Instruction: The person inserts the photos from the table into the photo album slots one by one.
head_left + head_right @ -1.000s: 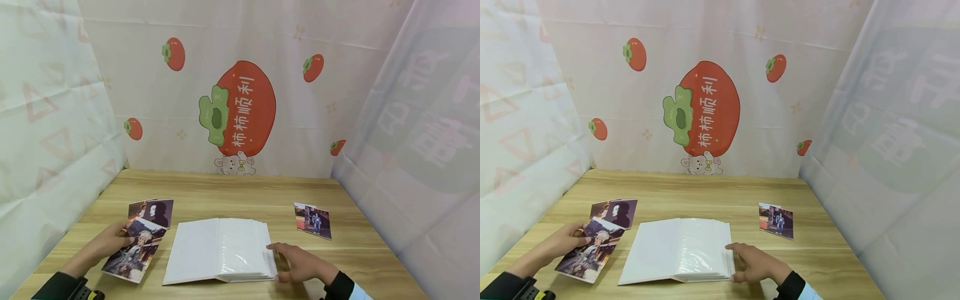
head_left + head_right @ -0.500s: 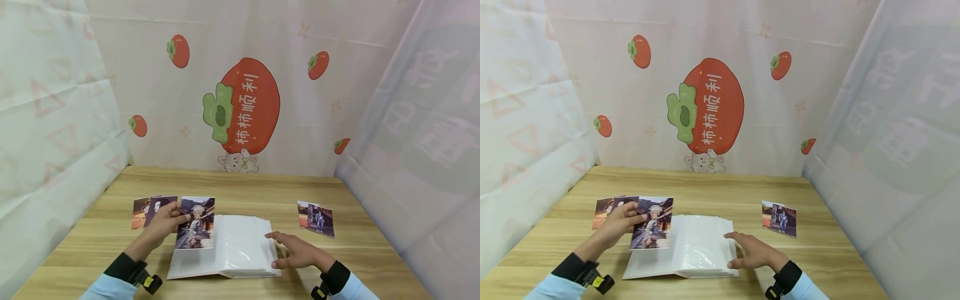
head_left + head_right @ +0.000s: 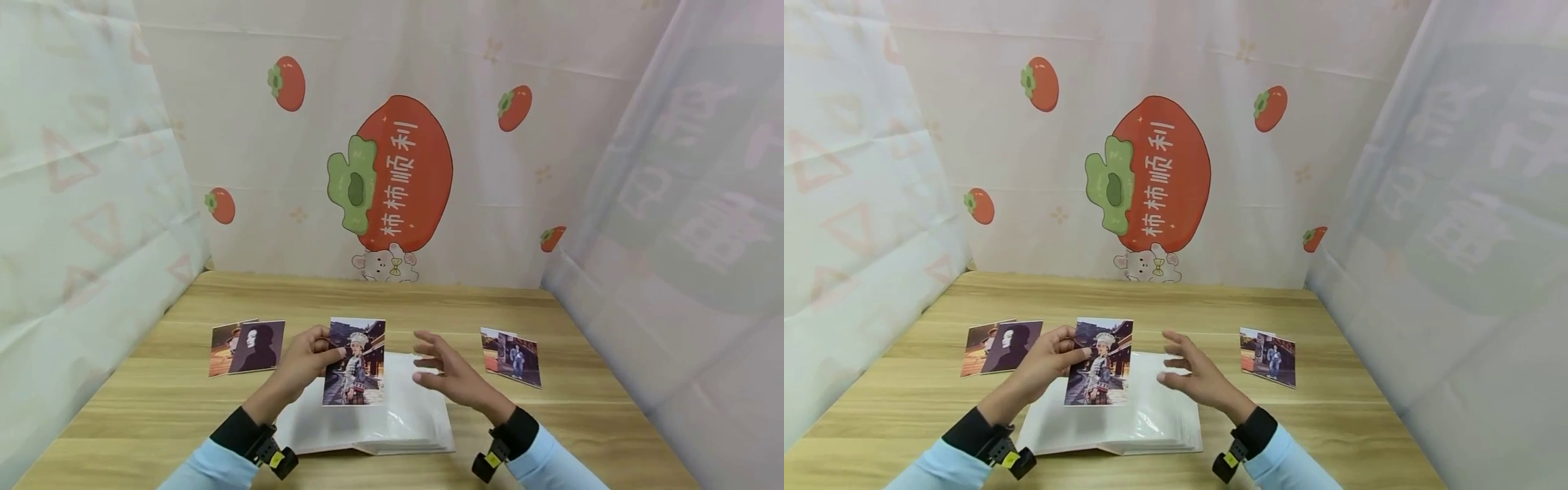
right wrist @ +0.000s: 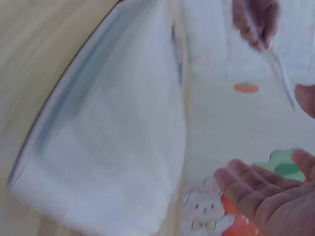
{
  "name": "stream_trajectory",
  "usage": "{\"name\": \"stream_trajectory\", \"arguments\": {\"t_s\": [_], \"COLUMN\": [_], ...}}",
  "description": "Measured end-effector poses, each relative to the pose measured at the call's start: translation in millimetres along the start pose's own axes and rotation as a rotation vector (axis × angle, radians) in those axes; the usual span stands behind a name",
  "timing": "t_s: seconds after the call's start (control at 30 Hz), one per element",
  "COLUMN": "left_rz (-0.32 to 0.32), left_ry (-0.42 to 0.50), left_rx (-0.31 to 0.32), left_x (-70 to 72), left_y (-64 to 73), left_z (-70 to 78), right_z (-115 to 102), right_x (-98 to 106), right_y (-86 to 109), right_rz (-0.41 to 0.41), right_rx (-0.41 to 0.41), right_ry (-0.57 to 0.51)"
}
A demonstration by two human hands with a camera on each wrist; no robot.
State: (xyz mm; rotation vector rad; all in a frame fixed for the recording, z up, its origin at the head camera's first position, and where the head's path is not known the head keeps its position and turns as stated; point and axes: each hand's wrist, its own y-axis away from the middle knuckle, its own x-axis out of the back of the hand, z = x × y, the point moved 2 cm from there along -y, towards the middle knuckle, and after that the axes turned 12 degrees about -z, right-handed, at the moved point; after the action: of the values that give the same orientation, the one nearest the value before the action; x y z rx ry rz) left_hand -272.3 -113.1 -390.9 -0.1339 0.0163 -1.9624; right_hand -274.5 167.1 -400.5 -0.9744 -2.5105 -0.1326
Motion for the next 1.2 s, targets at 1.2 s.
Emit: {"name": "stream_trajectory", "arguments": {"t_s": [1.2], "left_rz": [-0.139], "left_ry": [0.076], "left_rx": [0.015], "left_x": [-31.7], "left_y": [3.2], "left_z": [-7.0], "right_z": [-8.2], "right_x": [-34.1], "right_y": [-32.1], "right_rz": [0.218], "right_rx": [0.088], "right_ry": [-0.411]}}
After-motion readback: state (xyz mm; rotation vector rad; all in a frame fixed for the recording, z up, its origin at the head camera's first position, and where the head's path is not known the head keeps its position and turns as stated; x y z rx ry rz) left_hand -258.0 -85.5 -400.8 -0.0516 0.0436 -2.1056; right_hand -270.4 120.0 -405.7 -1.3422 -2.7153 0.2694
